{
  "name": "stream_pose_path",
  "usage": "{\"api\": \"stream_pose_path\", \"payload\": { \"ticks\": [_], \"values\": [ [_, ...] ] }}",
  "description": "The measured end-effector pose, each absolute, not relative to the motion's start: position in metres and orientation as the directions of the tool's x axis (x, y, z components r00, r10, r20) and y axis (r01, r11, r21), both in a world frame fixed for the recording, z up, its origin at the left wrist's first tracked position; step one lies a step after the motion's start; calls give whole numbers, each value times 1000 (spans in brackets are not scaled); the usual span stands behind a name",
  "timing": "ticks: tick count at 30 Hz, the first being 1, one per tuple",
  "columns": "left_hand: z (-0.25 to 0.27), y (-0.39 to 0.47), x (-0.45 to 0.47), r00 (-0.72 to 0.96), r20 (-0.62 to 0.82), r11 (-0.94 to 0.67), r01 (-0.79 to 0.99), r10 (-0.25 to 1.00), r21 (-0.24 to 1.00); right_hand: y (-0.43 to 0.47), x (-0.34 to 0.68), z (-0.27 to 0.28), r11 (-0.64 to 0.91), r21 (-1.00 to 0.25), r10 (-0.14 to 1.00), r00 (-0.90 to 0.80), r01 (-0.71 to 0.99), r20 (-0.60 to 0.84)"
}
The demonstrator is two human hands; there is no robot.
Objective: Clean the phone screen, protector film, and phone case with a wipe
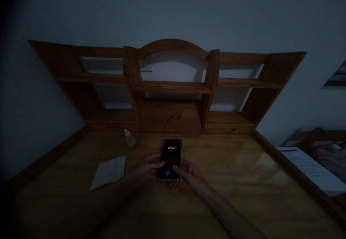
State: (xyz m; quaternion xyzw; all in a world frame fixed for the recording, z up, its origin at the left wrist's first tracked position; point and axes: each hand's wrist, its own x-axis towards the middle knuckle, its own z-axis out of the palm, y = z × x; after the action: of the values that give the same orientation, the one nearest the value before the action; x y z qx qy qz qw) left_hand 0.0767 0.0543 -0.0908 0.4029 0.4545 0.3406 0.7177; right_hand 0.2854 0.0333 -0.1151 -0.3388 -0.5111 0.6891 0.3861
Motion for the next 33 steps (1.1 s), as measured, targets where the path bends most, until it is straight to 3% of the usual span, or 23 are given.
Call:
{"api": "stream_pose_path", "payload": {
  "ticks": [8, 15, 21, 27, 28, 31, 33],
  "values": [
    [-97, 56, 79, 410, -291, 379, -153, 864, 912, 33, 285, -112, -177, -973, 880, -467, -147, -89],
    [-95, 53, 85, 323, -248, 310, -158, 914, 938, 34, 286, -111, -210, -950, 911, -399, -232, -104],
    [-79, 42, 84, 453, 1, 38, -76, 892, 996, 28, 290, -106, -295, -907, 903, -397, -302, -162],
    [-81, 41, 83, 436, 79, -77, -24, 897, 997, 12, 295, -99, -337, -866, 889, -428, -368, -164],
    [-88, 44, 83, 394, 99, -82, -60, 914, 995, 7, 297, -96, -357, -860, 879, -442, -365, -177],
    [-108, 59, 84, 314, -83, 155, -211, 946, 965, -18, 305, -81, -385, -857, 858, -476, -343, -195],
    [-115, 68, 83, 378, -113, 246, -325, 919, 913, -43, 311, -71, -358, -905, 827, -529, -229, -194]
  ]
}}
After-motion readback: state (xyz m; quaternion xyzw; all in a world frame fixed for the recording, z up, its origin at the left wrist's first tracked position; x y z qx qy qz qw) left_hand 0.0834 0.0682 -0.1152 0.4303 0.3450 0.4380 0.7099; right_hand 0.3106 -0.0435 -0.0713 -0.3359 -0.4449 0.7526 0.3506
